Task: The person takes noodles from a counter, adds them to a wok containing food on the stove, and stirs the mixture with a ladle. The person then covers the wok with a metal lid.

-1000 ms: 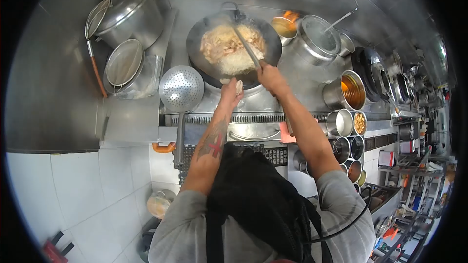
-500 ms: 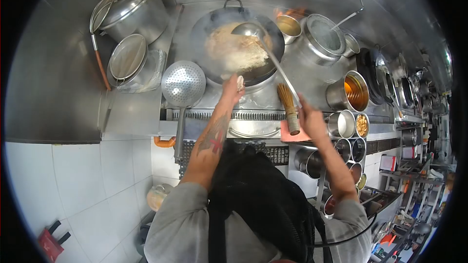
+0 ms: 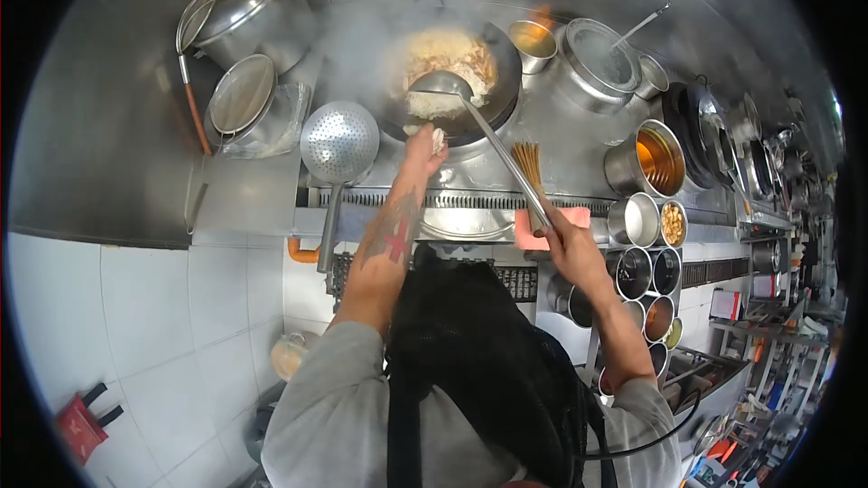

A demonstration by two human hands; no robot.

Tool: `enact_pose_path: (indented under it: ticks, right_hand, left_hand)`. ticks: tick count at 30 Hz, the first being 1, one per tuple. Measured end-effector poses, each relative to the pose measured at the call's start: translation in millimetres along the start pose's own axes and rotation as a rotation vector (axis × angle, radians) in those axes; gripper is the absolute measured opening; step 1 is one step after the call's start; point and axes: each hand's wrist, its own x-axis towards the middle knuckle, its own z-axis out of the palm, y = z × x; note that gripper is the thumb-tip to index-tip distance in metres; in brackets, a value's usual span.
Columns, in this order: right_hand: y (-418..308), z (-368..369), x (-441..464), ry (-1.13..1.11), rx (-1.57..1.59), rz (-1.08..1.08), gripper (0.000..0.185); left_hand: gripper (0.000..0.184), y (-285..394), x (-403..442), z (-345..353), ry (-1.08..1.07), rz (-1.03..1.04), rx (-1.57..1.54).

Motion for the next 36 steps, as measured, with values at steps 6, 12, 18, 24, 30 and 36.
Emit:
enact_pose_path:
  ticks: [6,12,18,24,30,36]
  right_hand:
    - [5,2,-2,-0.063,-0.021,0.023,0.047]
    - [22,34,15,-0.082,-0.032,0.001,0.049]
    - [17,30,19,-0.101,-0.024,0.027,0.049]
    - [16,32,20,-0.119,-0.059,0.048,0.05]
    - [15,38,12,-0.114,-0.051,0.076,0.05]
    - [26,44,8,-0.093,-0.006,0.111,0.048]
  left_hand:
    - [0.018,-2,2,1,0.029,0.026,-0.039]
    - [0.022,-1,13,-6,-0.061,0.019,0.011]
    - [0.024,-2,10,-3,-0.055,0.034,0.028]
    - [0.023,6,-18,-26,-0.138,0.02,0.047]
    - [0.046,-17,-93,-145,0.226,0.39,0.5]
    - [0.064,-44,-117,-161,0.811,0.533,1.895]
